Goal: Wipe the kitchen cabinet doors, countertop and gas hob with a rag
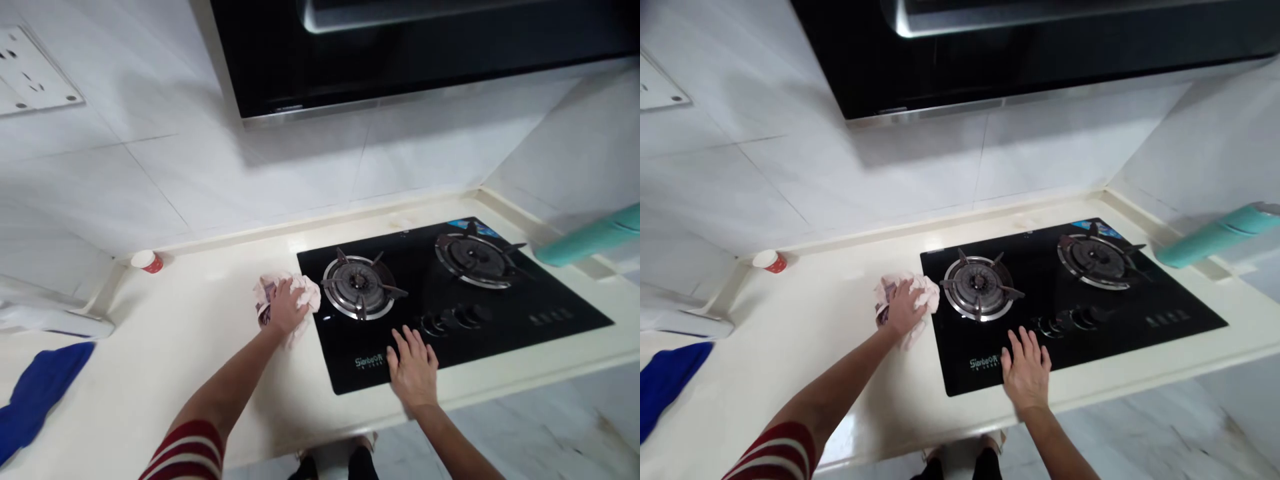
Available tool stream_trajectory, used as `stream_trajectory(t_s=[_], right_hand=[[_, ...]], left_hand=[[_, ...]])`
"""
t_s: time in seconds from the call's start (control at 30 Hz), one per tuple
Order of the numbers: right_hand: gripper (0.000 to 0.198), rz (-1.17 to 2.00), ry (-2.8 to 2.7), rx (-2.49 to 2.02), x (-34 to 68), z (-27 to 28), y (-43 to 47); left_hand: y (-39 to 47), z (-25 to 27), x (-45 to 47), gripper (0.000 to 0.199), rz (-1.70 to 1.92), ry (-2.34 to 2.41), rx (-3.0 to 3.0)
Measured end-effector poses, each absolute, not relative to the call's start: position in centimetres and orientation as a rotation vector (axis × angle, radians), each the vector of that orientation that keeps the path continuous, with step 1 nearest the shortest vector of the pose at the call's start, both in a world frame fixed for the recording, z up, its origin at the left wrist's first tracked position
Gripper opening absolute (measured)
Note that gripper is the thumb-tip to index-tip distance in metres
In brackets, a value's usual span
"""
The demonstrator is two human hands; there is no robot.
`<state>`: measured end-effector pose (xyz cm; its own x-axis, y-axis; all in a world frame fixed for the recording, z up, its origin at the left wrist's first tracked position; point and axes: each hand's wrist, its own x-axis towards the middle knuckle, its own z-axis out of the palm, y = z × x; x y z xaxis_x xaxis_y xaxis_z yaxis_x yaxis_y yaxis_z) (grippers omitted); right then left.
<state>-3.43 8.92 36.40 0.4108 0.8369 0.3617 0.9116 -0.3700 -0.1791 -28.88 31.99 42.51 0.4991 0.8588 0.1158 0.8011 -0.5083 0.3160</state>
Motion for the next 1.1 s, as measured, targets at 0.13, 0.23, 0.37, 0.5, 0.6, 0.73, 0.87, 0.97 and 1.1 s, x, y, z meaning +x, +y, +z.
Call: stream_trajectory(t_s=[0.13,0.23,0.37,0.5,0.6,0.73,0.87,0.97,1.1], right_hand=[[0.048,-0.264,-1.498,-2.346,-3.7,36.7,9.1],[0.047,-0.237,-1.500,-2.336,-3.8,36.7,9.2],[0.048,-0.187,-1.543,-2.309,-2.5,36.9,8.9],[0.045,-0.033,-1.809,-2.183,0.9,37.9,8.0],[0.044,-0.005,-1.908,-2.110,2.9,38.4,7.8],[0.043,-0.110,-1.763,-2.111,3.8,37.5,7.8],[0.040,-0.175,-1.577,-2.089,4.3,36.1,7.7],[0.037,-0.195,-1.570,-2.099,4.7,35.5,7.5],[0.038,-0.225,-1.593,-2.099,4.9,35.1,7.3]], left_hand=[[21.0,42.2,-31.9,0.054,0.324,1.142,2.604],[14.3,41.4,-33.3,0.057,0.314,0.885,2.666],[11.0,40.7,-33.8,0.047,0.408,0.691,2.657],[11.5,42.2,-31.8,0.035,0.435,0.642,2.573],[11.1,43.9,-27.9,0.032,0.471,0.552,2.568],[9.5,44.3,-21.1,0.039,0.452,0.333,2.698],[8.5,42.6,-17.3,0.033,0.328,0.102,2.960],[8.3,41.6,-17.6,0.031,0.339,0.115,3.035],[8.2,41.0,-22.2,0.027,0.300,0.198,3.031]])
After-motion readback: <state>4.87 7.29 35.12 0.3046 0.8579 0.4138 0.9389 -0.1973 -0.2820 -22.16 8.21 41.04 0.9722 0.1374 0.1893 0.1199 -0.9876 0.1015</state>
